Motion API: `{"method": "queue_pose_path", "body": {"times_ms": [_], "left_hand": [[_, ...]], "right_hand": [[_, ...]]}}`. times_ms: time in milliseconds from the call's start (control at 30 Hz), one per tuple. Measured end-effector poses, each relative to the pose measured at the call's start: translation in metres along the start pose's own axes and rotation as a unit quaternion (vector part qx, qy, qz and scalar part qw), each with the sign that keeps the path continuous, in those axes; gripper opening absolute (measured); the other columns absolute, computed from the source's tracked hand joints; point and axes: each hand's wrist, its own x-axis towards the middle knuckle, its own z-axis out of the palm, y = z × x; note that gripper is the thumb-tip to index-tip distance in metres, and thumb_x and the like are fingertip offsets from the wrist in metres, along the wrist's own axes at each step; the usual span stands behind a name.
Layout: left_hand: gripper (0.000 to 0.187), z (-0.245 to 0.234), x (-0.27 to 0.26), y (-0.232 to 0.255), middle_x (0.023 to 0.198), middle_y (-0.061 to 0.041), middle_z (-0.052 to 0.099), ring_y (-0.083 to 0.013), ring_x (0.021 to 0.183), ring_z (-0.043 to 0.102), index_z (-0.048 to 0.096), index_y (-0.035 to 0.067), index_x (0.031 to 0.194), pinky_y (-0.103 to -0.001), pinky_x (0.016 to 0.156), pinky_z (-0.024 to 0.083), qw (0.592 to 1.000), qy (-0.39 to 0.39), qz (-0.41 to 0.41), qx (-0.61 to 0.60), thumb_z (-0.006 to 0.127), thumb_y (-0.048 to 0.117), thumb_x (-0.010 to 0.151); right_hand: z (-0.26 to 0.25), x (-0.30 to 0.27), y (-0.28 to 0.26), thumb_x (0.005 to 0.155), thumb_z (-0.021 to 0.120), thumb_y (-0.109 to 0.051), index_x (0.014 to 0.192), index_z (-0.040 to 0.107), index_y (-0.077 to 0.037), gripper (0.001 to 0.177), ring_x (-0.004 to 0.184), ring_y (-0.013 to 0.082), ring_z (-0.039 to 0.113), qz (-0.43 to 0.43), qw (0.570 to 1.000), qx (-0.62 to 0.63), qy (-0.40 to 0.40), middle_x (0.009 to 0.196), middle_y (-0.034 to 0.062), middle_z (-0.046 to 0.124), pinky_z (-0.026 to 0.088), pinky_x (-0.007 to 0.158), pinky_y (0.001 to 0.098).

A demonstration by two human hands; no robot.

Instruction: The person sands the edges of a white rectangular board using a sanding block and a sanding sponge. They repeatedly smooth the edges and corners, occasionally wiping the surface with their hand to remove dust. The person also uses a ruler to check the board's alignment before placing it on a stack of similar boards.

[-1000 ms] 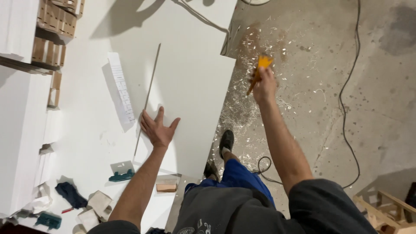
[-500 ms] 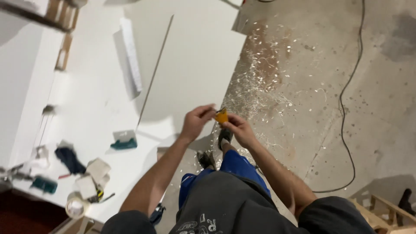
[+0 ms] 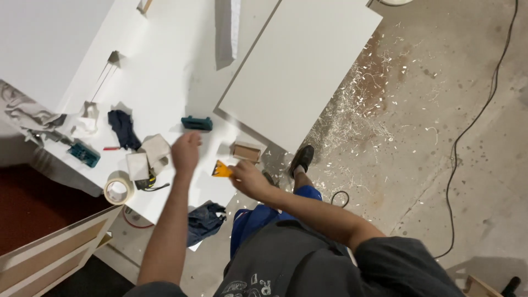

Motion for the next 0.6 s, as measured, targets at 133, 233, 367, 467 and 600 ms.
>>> {"method": "queue_pose_path", "body": {"times_ms": [133,233,367,467,600], "left_hand": [[0.024,-0.029,0.004,-0.067,0.078,0.0,0.075,-0.0279,0.082,0.075,0.079,0.026,0.089,-0.041,0.079,0.057,0.986,0.011,-0.004,0.167,0.071,0.047,0.097],[0.041,-0.036,0.001,-0.088,0.088,-0.005,0.077,-0.0272,0.092,0.074,0.076,0.018,0.089,-0.042,0.084,0.055,0.976,0.038,0.037,0.209,0.08,0.059,0.085],[0.042,-0.025,0.007,-0.089,0.114,-0.006,0.077,-0.0291,0.11,0.071,0.079,0.014,0.1,-0.043,0.092,0.056,0.98,0.054,0.107,0.157,0.083,0.053,0.085],[0.039,0.0,0.02,-0.063,0.106,-0.01,0.078,-0.0307,0.102,0.073,0.08,0.009,0.101,-0.043,0.084,0.058,0.964,0.1,0.215,0.122,0.086,0.045,0.089],[0.024,0.045,0.068,-0.022,0.114,-0.008,0.079,-0.0276,0.1,0.075,0.076,0.016,0.076,-0.039,0.082,0.059,0.914,0.111,0.368,0.129,0.091,0.035,0.08]], "right_hand": [[0.057,0.016,0.0,0.09,0.073,-0.023,0.112,0.072,-0.01,0.026,0.074,0.0298,0.066,-0.046,0.996,-0.074,0.006,0.083,0.0093,0.063,0.054,0.067,0.0374],[0.04,0.031,0.001,0.095,0.067,-0.027,0.106,0.072,-0.014,0.018,0.078,0.0327,0.065,-0.055,0.998,-0.016,0.019,0.088,0.0103,0.065,0.053,0.068,0.0396],[-0.007,0.038,0.02,0.072,0.084,-0.023,0.119,0.066,-0.014,0.051,0.12,0.0434,0.058,-0.004,0.979,-0.198,0.039,0.12,0.0164,0.061,0.047,0.099,0.0526],[-0.02,0.035,0.031,0.073,0.086,-0.02,0.119,0.067,-0.013,0.05,0.121,0.0416,0.062,0.022,0.983,-0.182,0.025,0.124,0.0169,0.064,0.048,0.103,0.0525],[-0.086,0.022,-0.007,0.086,0.082,-0.017,0.127,0.073,-0.017,0.042,0.119,0.0351,0.068,0.227,0.939,0.215,0.143,0.121,0.0116,0.075,0.054,0.101,0.0465]]}}
